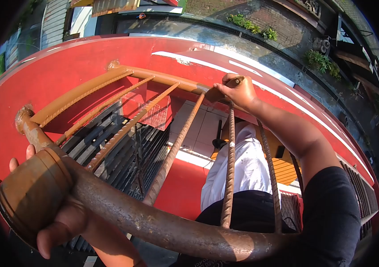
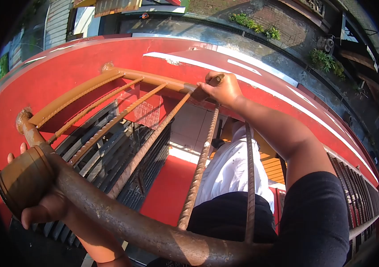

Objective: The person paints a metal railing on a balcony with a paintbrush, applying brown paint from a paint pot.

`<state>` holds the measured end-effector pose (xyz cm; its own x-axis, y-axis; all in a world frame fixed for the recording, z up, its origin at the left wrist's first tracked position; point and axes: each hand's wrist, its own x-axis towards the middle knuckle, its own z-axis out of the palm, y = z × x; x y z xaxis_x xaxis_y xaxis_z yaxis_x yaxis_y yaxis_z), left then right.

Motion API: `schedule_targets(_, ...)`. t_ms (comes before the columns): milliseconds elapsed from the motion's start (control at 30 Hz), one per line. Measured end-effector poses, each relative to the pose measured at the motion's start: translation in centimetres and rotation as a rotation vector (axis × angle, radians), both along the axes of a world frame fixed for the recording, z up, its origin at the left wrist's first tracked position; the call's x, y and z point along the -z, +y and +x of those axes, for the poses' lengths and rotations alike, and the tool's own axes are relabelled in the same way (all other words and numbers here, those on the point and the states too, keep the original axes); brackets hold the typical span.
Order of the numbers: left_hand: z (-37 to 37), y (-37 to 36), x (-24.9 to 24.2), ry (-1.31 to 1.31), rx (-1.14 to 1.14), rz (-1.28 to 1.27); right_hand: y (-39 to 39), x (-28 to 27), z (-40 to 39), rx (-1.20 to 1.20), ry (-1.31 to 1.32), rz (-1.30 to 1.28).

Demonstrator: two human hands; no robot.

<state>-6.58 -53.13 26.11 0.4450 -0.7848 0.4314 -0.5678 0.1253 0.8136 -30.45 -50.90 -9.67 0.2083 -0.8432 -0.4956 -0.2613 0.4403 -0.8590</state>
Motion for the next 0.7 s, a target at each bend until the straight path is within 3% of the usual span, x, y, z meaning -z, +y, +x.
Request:
schedule_targets(67, 0.1, 0.1, 0.0, 0.037, 0.009, 0.004, -0.6, -0.1, -0.3, 0.054, 0.009, 0.076)
schedule_targets(133, 0.8, 0.2, 0.1, 0.121, 0.042, 0.011, -1.3, 0.1, -0.9, 0.026, 0.086, -0.008)
schedule_targets(233, 0.2, -0.2, 0.2, -0.023, -0.011, 0.003, -2.4, -0.2, -1.5, 0.042, 0.116, -0.076)
schedule_targets(333, 0.8, 0.0, 0.0, 0.007, 0.009, 0.014, -3.2, -1.0, -2.1, 0.079, 0.079, -0.027)
schedule_targets(467, 0.7, 0.0, 0.2, 0.054, 0.018, -0.012, -2.0, -1.4, -1.0, -0.150, 0.039, -0.046)
schedule_targets(567, 0.4, -0.1, 0.4, 0.050, 0.022, -0.024, -2.7, 0.0, -1.0, -0.078, 0.074, 0.009)
schedule_targets(633, 0.4, 0.0, 0.3, 0.061, 0.035, -0.020, -3.7, 1.5, -1.9, 0.125, -0.019, 0.151)
schedule_targets(700, 0.5, 0.1, 0.3, 0.131, 0.056, -0.025, -4.7, 1.6, -3.2, 0.136, 0.099, 0.052)
